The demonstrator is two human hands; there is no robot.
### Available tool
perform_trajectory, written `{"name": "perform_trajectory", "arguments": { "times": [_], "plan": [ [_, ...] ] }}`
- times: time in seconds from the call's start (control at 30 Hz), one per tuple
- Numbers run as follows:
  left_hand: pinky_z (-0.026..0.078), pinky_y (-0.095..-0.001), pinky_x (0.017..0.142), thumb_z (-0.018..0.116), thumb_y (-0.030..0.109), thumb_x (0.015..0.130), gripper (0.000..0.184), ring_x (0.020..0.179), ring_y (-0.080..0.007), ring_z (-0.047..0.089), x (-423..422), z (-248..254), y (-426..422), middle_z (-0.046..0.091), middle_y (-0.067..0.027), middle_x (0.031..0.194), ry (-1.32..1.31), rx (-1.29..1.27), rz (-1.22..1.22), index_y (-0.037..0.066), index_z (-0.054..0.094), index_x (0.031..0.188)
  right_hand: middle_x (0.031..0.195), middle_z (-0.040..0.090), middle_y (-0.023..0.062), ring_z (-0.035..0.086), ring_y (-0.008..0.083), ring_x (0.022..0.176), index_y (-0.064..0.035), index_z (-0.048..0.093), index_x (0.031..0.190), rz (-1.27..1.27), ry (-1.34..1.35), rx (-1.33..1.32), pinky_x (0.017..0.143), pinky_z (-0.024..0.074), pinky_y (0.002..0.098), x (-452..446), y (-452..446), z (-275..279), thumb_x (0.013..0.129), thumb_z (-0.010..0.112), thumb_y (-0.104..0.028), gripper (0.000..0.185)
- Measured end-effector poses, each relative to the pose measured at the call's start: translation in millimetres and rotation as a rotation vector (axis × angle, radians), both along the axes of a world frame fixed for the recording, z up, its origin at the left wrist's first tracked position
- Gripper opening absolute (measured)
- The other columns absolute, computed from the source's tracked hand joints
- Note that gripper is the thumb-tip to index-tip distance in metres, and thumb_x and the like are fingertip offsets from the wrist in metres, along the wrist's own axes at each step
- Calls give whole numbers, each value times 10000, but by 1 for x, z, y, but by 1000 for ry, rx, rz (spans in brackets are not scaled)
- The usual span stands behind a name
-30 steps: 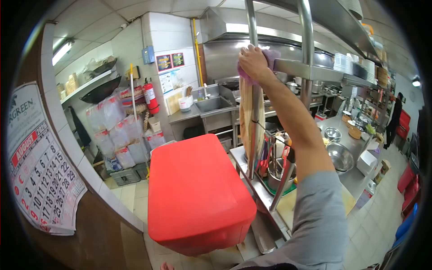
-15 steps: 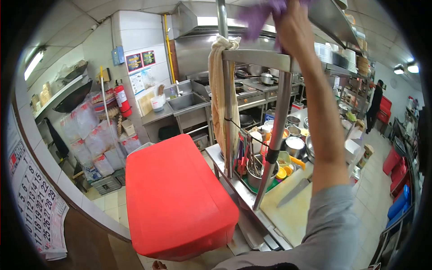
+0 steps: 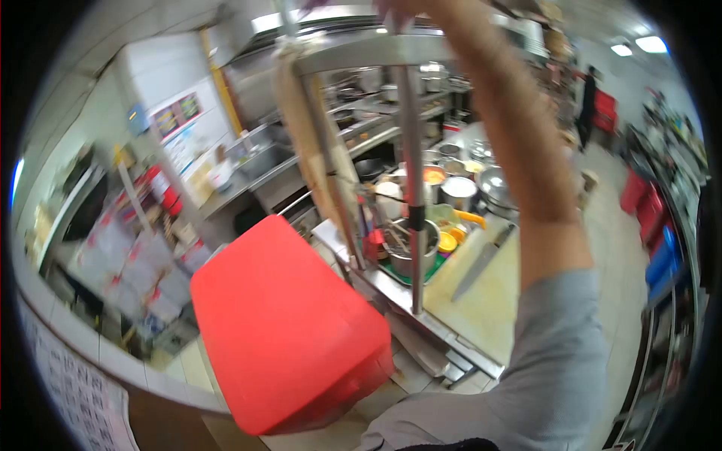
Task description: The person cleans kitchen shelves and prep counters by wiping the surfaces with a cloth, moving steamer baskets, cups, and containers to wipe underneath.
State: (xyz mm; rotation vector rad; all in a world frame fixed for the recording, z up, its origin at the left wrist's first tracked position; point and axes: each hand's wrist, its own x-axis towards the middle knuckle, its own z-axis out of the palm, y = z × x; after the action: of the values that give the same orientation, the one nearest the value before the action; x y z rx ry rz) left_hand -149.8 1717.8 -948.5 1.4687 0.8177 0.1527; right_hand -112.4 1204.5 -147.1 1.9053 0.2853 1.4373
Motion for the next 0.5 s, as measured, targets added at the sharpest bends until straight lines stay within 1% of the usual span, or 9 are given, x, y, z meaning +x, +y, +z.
{"name": "perform_trajectory", "arguments": {
  "times": [0.07,0.1,0.17,0.23,0.27,0.33,0.37,0.43,0.5],
  "plan": [
    [439,-241,627,553,83,884,220,695,-95,515,28,6,-13,559,-41,845,-54,-13,-115,1,545,1088,938,609,153,550,262,968,-62,644,991,-251,-197,323,741,448,375,47,9,-63,786,555,-134,235],
    [439,-241,628,553,83,884,220,696,-96,516,40,10,-19,560,-42,846,-72,-16,-167,1,546,1088,909,608,137,531,313,967,-33,660,922,-236,-104,339,757,411,433,68,4,-82,727,632,-198,258],
    [440,-241,630,554,84,884,221,698,-96,518,57,16,-29,561,-42,848,-89,-16,-258,2,546,1089,906,613,79,519,240,943,-68,695,835,-419,-258,88,767,382,409,97,12,-98,697,614,-269,256],
    [441,-241,633,554,85,884,222,700,-96,519,71,22,-35,563,-42,850,-99,-13,-337,3,547,1090,916,600,43,484,229,960,-88,697,793,-421,-241,16,768,366,386,121,20,-103,689,581,-279,247],
    [441,-241,634,555,86,884,222,702,-96,520,77,23,-39,563,-43,851,-112,-15,-369,3,548,1090,916,600,43,484,229,960,-88,697,793,-438,-240,23,768,366,386,125,13,-109,689,581,-279,247],
    [442,-241,636,555,87,884,223,704,-96,522,86,27,-45,565,-43,853,-116,-18,-436,4,549,1091,941,568,-1,453,227,1002,-91,689,806,-354,-162,-155,779,355,382,128,3,-116,682,577,-267,242],
    [443,-241,638,556,87,885,223,705,-97,523,91,29,-49,566,-43,854,-116,-22,-464,4,549,1092,941,568,-1,453,227,1002,-91,689,806,-359,-167,-164,779,355,382,126,-3,-123,682,577,-267,242],
    [443,-241,640,556,88,885,224,707,-97,524,96,33,-53,567,-43,856,-116,-26,-505,5,550,1092,973,536,-26,440,229,1018,-115,670,832,-322,-338,-227,787,346,375,108,-17,-142,672,571,-252,233],
    [444,-241,642,557,89,885,224,709,-97,526,96,35,-55,569,-44,857,-104,-16,-543,6,551,1093,1007,535,6,454,237,1006,-111,647,867,-258,-317,-27,789,349,379,89,-19,-163,669,569,-251,255]
  ]
}}
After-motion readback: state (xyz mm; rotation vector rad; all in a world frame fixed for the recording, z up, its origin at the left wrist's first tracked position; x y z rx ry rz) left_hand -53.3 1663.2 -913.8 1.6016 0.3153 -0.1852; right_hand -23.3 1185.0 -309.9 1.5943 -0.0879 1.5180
